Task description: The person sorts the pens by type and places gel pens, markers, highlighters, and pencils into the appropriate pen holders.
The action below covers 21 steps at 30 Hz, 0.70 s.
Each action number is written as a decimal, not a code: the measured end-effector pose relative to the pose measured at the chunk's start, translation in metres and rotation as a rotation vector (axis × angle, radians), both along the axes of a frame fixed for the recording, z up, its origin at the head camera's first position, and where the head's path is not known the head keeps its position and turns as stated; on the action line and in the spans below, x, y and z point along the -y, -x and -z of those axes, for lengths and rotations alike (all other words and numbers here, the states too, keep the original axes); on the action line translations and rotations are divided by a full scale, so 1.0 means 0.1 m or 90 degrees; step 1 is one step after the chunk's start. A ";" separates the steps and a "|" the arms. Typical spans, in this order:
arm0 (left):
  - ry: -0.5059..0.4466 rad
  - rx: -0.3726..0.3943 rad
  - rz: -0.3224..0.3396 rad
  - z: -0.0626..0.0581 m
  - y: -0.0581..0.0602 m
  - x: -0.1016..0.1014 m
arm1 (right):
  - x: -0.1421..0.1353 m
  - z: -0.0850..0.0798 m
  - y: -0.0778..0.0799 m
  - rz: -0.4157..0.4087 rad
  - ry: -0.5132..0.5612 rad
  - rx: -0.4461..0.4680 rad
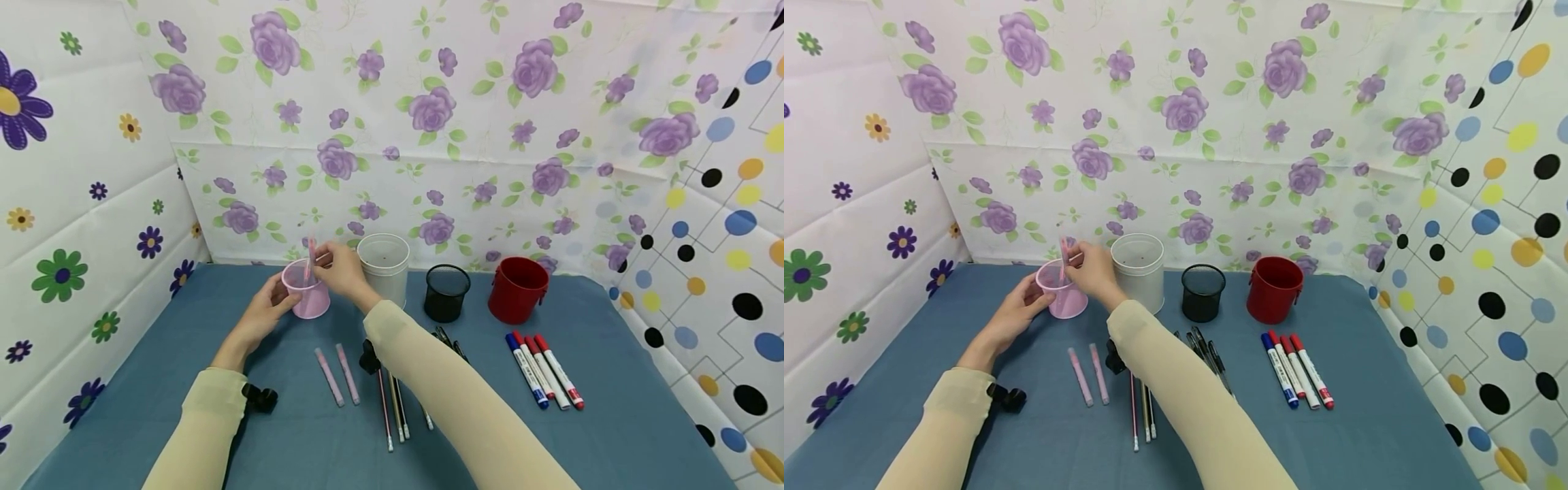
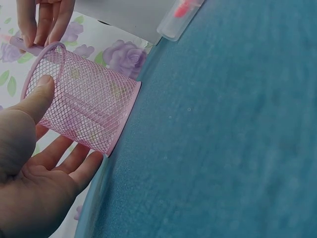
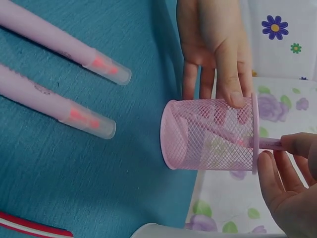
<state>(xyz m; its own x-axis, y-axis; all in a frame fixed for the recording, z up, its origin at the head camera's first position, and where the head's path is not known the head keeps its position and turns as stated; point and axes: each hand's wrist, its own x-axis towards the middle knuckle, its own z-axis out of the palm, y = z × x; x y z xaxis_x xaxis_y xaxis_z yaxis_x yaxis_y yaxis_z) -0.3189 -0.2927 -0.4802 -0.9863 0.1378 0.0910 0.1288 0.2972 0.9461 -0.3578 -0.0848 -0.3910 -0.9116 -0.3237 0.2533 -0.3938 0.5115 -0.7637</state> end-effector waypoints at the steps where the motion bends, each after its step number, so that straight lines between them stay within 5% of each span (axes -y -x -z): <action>1: -0.002 -0.001 0.001 0.00 0.00 0.00 | 0.00 0.00 0.00 0.002 0.000 0.000; 21: 0.001 0.003 -0.002 -0.03 -0.03 -0.01 | -0.06 -0.01 -0.08 -0.004 0.010 0.018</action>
